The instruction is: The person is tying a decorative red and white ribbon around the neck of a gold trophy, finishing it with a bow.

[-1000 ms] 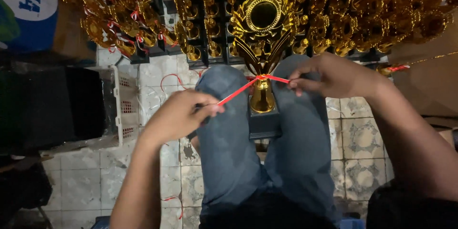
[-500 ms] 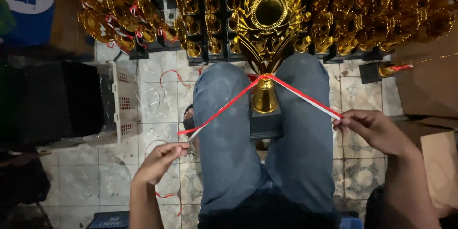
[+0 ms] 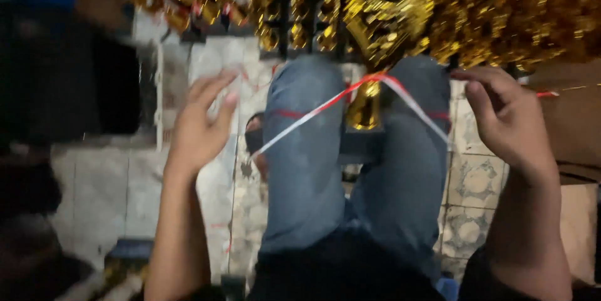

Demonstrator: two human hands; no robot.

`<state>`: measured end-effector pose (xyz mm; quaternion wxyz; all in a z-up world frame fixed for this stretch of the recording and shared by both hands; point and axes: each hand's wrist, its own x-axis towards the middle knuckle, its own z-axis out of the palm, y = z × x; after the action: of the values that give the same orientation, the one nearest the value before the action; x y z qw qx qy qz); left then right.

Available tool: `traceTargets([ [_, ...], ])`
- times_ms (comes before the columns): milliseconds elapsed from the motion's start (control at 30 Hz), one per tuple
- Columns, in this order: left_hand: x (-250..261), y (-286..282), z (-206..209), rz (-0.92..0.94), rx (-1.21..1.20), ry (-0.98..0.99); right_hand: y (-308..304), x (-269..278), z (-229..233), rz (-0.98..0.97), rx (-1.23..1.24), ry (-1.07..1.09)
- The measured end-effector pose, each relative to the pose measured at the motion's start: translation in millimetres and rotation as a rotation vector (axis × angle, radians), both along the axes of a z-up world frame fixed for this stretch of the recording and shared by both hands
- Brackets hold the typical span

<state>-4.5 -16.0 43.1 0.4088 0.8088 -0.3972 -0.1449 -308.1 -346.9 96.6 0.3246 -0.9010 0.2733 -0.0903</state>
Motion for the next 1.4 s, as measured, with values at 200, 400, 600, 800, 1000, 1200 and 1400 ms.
traceTargets([
  [200, -18, -82, 62, -0.47, 0.047, -0.027, 36, 47, 14, 0.13, 0.185, 0.077],
  [400, -28, -109, 58, -0.506, 0.27, 0.006, 29, 41, -11, 0.029, 0.282, 0.042],
  [600, -28, -121, 48, -0.505, 0.254, 0.077, 35, 51, 0, -0.026, 0.337, 0.076],
  [800, -28, -126, 63, -0.494, 0.322, 0.156, 33, 49, -4, -0.049, 0.348, 0.062],
  [1000, -34, -132, 64, -0.49, 0.241, 0.196, 34, 50, 3, -0.074, 0.438, 0.013],
  [1200, -36, -135, 64, -0.477, 0.252, 0.229, 34, 49, 7, -0.087, 0.434, 0.047],
  [1400, -36, -136, 63, -0.508, 0.262, 0.148, 26, 47, 6, -0.014, 0.314, 0.01],
])
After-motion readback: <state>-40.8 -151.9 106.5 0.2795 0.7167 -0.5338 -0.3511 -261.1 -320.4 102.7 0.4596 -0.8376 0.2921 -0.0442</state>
